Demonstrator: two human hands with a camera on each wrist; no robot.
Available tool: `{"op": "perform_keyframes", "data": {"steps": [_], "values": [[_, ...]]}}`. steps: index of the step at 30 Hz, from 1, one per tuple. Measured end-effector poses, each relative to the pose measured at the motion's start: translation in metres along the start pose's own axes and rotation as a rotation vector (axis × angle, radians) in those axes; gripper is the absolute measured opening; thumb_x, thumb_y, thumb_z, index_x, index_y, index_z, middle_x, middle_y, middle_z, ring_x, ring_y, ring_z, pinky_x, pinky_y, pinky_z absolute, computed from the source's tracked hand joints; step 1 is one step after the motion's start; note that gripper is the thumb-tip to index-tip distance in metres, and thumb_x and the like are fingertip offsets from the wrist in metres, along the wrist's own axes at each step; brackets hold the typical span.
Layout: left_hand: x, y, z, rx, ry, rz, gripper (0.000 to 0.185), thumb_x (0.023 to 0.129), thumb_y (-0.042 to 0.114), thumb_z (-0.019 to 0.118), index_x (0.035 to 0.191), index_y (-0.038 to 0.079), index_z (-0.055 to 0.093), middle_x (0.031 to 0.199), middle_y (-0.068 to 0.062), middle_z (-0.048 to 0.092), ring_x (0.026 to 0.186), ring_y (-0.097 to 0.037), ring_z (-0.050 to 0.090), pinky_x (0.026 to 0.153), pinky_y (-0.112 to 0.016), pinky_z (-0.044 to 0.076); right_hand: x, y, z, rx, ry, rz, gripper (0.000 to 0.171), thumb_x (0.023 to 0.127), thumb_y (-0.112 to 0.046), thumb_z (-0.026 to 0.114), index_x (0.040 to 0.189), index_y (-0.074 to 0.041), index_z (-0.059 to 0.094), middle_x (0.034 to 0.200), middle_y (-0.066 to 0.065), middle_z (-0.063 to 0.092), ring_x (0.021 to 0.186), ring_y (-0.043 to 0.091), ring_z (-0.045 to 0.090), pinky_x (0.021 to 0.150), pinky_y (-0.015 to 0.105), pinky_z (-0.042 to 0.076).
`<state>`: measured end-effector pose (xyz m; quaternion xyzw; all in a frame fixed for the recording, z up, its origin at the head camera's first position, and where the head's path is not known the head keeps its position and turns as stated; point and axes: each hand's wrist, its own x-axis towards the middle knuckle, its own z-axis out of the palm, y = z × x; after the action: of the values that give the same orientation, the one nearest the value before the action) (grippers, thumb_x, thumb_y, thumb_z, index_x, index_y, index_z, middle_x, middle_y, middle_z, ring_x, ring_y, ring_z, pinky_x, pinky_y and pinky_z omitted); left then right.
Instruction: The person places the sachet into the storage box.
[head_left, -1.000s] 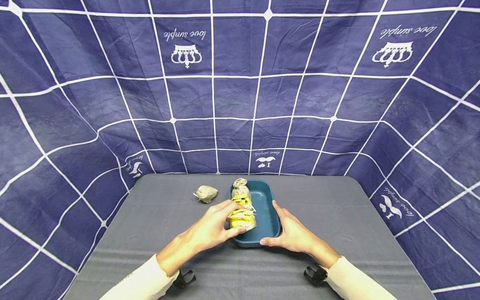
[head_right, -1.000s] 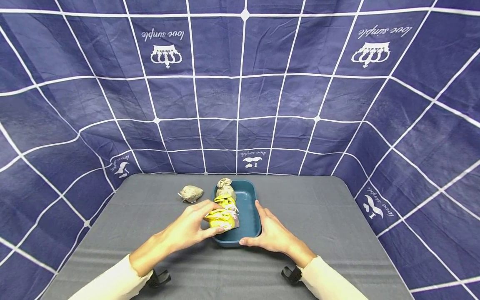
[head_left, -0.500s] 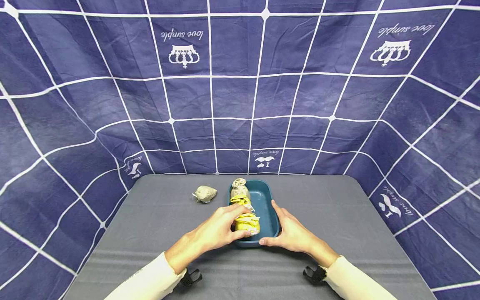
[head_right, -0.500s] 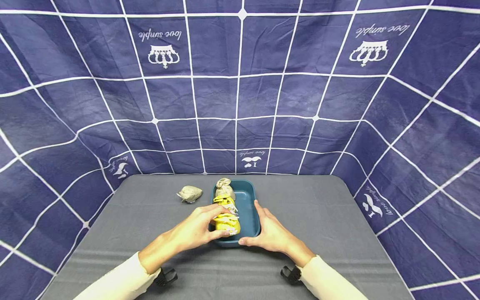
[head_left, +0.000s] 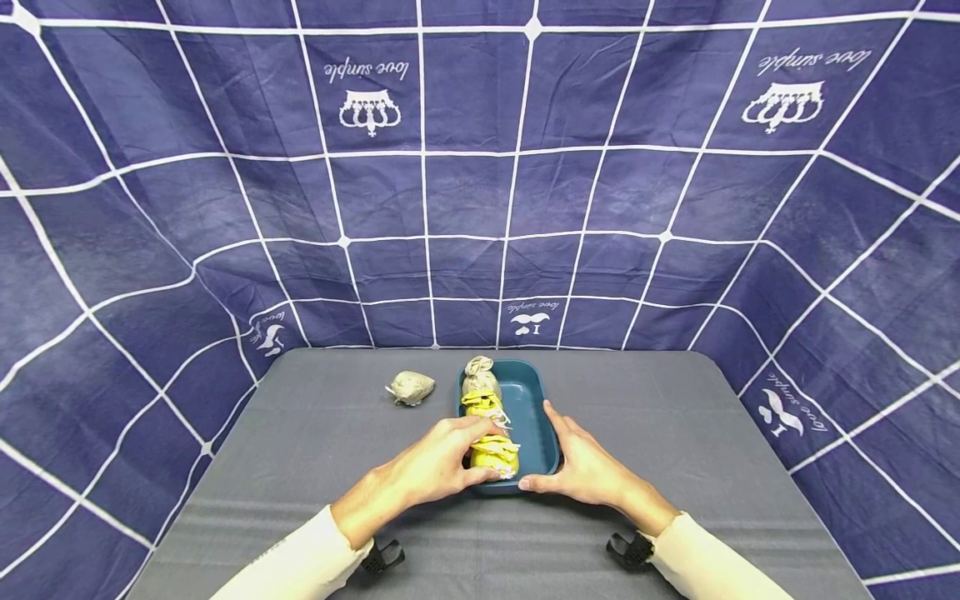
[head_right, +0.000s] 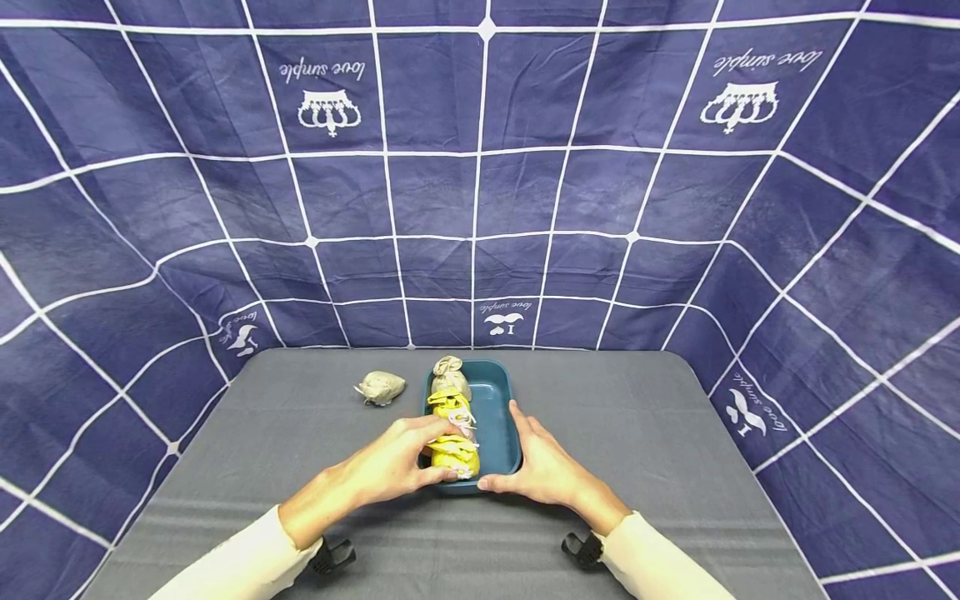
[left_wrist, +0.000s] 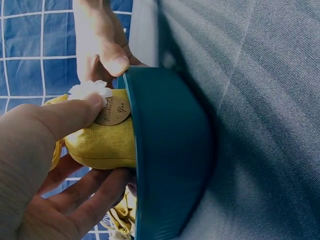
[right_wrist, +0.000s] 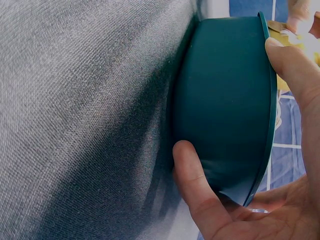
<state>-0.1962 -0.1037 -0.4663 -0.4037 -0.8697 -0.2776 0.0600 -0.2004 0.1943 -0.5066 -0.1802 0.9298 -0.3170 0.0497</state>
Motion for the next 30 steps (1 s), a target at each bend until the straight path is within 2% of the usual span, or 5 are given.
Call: {"op": "perform_keyframes", "data": {"steps": [11,17,24,30], "values": [[-0.003,-0.002,-0.001,0.034,-0.039,0.003,0.048,0.097,0.02,0.098,0.14,0.014,0.077,0.138,-0.001,0.081,0.128,-0.015,0.079,0.114,-0.037,0.065,0.0,0.001,-0.001,0.001,0.005,-0.012,0.144,0.079,-0.063,0.104,0.183,0.001,0.027,0.162,0.03,0.061,0.144,0.041,0.067,0.124,0.064,0.055],[-0.004,0.0,-0.003,0.056,-0.031,-0.015,0.053,0.095,0.022,0.099,0.143,0.016,0.077,0.139,0.0,0.079,0.127,-0.016,0.079,0.112,-0.04,0.066,-0.001,0.001,0.0,0.003,0.001,-0.019,0.143,0.079,-0.061,0.104,0.182,0.002,0.027,0.161,0.03,0.061,0.142,0.04,0.068,0.123,0.064,0.055],[-0.007,-0.001,-0.006,0.067,0.004,-0.051,0.048,0.098,0.029,0.097,0.142,0.023,0.078,0.139,0.005,0.079,0.127,-0.015,0.079,0.109,-0.043,0.067,-0.001,0.001,0.0,0.0,0.001,-0.011,0.144,0.08,-0.062,0.104,0.183,0.001,0.026,0.159,0.03,0.062,0.141,0.039,0.068,0.123,0.063,0.056],[-0.01,-0.003,-0.011,0.108,0.087,-0.085,0.043,0.098,0.029,0.097,0.137,0.023,0.078,0.131,0.005,0.079,0.113,-0.014,0.08,0.1,-0.042,0.068,-0.001,0.0,0.0,-0.008,0.002,-0.008,0.144,0.079,-0.062,0.104,0.182,0.002,0.027,0.159,0.031,0.062,0.141,0.04,0.069,0.124,0.063,0.056]]}}
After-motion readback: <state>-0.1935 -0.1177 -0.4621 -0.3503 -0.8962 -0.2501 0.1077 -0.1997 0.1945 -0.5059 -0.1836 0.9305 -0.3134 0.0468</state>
